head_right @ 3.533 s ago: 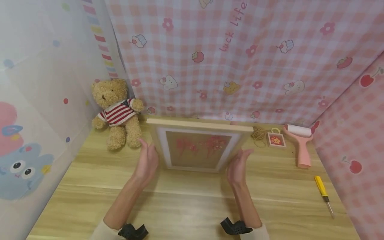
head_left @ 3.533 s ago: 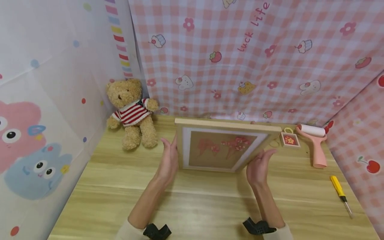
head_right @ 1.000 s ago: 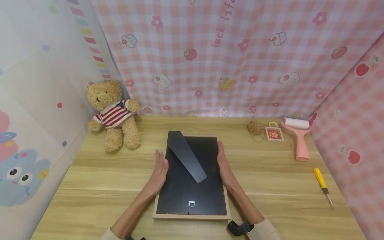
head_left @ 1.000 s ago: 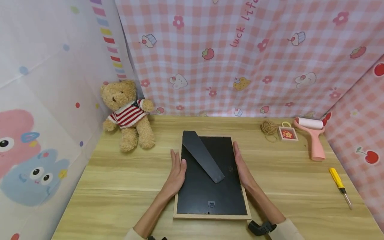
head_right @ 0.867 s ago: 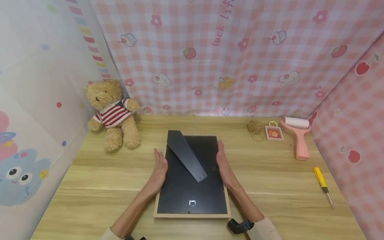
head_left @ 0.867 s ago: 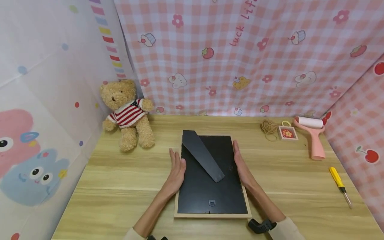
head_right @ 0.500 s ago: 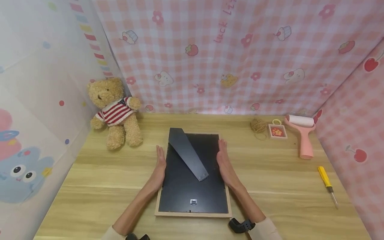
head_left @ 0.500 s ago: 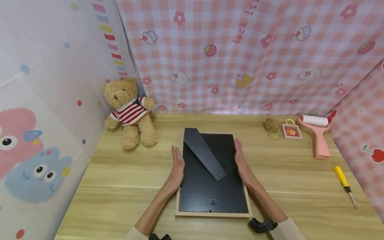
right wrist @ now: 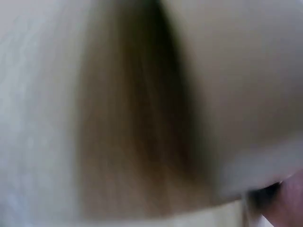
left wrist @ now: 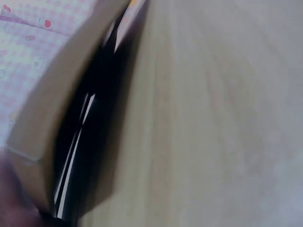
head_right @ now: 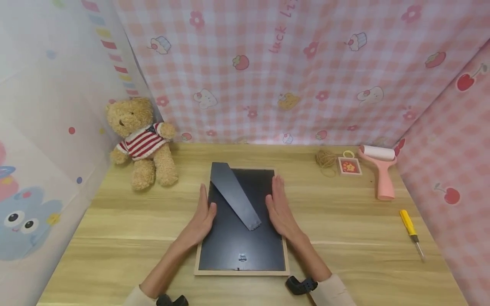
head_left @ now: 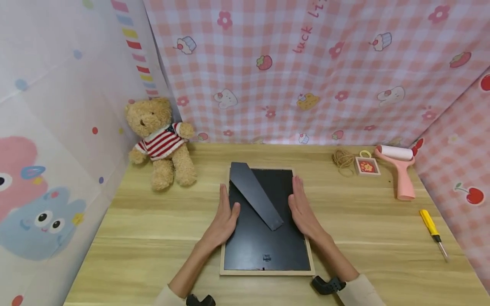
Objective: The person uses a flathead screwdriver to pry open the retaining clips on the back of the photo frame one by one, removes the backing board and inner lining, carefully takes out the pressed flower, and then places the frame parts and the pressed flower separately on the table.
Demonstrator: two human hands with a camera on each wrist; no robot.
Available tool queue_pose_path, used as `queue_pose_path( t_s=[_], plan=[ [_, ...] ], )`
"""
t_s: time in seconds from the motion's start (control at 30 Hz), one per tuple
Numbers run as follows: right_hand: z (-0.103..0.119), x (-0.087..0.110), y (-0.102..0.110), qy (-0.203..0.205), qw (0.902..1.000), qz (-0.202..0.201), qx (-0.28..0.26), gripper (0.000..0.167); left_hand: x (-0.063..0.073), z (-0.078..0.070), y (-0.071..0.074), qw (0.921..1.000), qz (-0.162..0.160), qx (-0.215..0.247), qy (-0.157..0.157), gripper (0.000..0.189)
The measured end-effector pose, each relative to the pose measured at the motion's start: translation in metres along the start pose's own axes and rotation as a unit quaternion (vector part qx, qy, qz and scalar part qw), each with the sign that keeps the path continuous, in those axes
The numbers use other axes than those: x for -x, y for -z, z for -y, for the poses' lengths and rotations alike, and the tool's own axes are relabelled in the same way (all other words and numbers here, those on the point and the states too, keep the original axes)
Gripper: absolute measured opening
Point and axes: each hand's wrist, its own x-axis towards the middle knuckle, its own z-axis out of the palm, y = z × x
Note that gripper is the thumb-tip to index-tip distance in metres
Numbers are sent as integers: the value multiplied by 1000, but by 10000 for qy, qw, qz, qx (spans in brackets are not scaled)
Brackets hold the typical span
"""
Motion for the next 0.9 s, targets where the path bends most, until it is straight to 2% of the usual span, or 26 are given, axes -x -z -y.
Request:
queue_pose_path(
  t_s=[0.13, 0.33, 0.53, 0.67, 0.77, 0.9],
  plan=[
    [2, -1, -2, 109, 9999, -17, 114, 66, 1, -1, 0, 9995, -20, -299, -138, 82],
    [2, 0, -4, 166, 9993, -97, 312, 66, 1, -4, -4, 9989, -122, -348, -284, 86],
    [1, 2, -8, 91, 9993, -158, 324, 63, 1, -9, -9, 9954, -172, -935, -93, 93],
    [0, 2, -10, 90, 9988, -202, 440, 64, -1, -17, -6, 9912, -145, -1318, -9, 91],
    [-1, 2, -11, 121, 9984, -192, 522, 64, -1, -15, 0, 9924, -70, -1231, -47, 87],
    [0, 2, -12, 135, 9981, -176, 577, 66, 0, -4, 15, 9973, 49, -730, -83, 82]
  ],
)
